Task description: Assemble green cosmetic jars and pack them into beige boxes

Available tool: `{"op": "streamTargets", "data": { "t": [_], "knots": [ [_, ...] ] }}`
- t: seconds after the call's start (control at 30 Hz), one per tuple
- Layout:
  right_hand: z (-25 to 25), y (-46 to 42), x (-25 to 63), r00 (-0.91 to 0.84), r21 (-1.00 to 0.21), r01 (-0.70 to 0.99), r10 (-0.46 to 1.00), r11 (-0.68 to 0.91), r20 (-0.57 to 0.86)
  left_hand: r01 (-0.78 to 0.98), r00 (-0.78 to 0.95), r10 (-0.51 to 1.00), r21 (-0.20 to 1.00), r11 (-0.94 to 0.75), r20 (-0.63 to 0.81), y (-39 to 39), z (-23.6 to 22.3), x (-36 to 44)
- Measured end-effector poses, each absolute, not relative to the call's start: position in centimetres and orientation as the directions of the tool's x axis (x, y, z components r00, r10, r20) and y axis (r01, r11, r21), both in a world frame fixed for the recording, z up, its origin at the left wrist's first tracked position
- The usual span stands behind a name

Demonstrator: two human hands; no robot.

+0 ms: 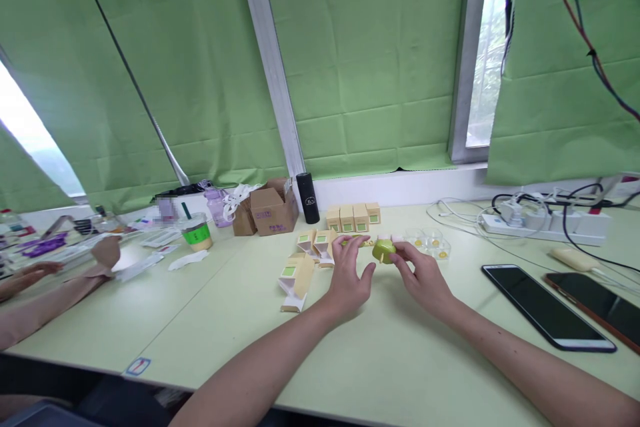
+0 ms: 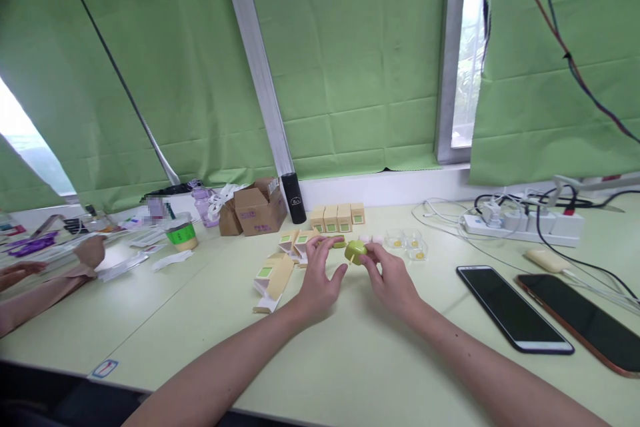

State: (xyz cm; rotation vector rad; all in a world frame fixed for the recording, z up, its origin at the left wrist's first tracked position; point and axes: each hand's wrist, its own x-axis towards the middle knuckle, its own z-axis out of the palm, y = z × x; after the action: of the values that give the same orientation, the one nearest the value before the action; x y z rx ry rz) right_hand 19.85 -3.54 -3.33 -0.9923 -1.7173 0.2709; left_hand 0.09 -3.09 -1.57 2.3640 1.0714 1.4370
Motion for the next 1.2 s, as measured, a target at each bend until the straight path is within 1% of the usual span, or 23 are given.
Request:
{"op": "streamTargets", "data": {
  "t": [0.17,0.23,0.33,0.53,0.6,0.67,0.73,0.9,1.0,1.1,1.2],
  "knots": [
    [-3.4,-3.6,19.7,-0.099,-0.643,0.456,0.754,0.615,0.65,0.566,0.4,0.524,0.247,-0.787,0.752,-3.4,-1.5,0.1],
    [-3.4,-3.7,19.5,-0.119,-0.649,0.454,0.763,0.611,0.635,0.581,0.438,0.495,0.184,-0.793,0.75,-3.4,-1.6,0.1],
    [-3.4,-3.9,19.2,-0.132,-0.653,0.457,0.773,0.603,0.621,0.586,0.458,0.48,0.152,-0.796,0.748,-3.4,-1.8,0.2],
    [-3.2,-4.3,19.0,-0.163,-0.642,0.45,0.764,0.62,0.624,0.593,0.459,0.477,0.141,-0.793,0.749,-3.2,-1.8,0.1],
    [-3.2,-4.3,19.2,-0.151,-0.63,0.473,0.762,0.616,0.63,0.598,0.448,0.484,0.15,-0.787,0.752,-3.1,-1.8,0.0],
    [-3.3,-4.0,19.6,-0.126,-0.603,0.521,0.754,0.604,0.645,0.594,0.416,0.5,0.19,-0.782,0.76,-2.9,-1.8,0.0],
    [-3.5,-3.6,20.2,-0.088,-0.566,0.587,0.741,0.578,0.665,0.581,0.372,0.529,0.253,-0.774,0.763,-2.8,-1.8,0.0],
    [-4.4,-2.1,21.4,-0.002,-0.468,0.768,0.733,0.437,0.681,0.527,0.263,0.638,0.446,-0.723,0.724,-2.5,-1.6,0.1],
    [-4.6,-1.5,21.8,-0.03,-0.373,0.846,0.732,0.382,0.681,0.469,0.191,0.709,0.571,-0.673,0.679,-2.4,-1.5,0.2],
    [-4.6,-1.2,21.8,-0.103,-0.278,0.891,0.756,0.359,0.647,0.402,0.089,0.797,0.71,-0.578,0.598,-2.1,-1.5,0.4],
    [-4.4,-0.9,21.6,-0.161,-0.199,0.92,0.788,0.338,0.594,0.318,0.034,0.85,0.8,-0.509,0.526,-1.4,-1.7,0.3]
  ]
}}
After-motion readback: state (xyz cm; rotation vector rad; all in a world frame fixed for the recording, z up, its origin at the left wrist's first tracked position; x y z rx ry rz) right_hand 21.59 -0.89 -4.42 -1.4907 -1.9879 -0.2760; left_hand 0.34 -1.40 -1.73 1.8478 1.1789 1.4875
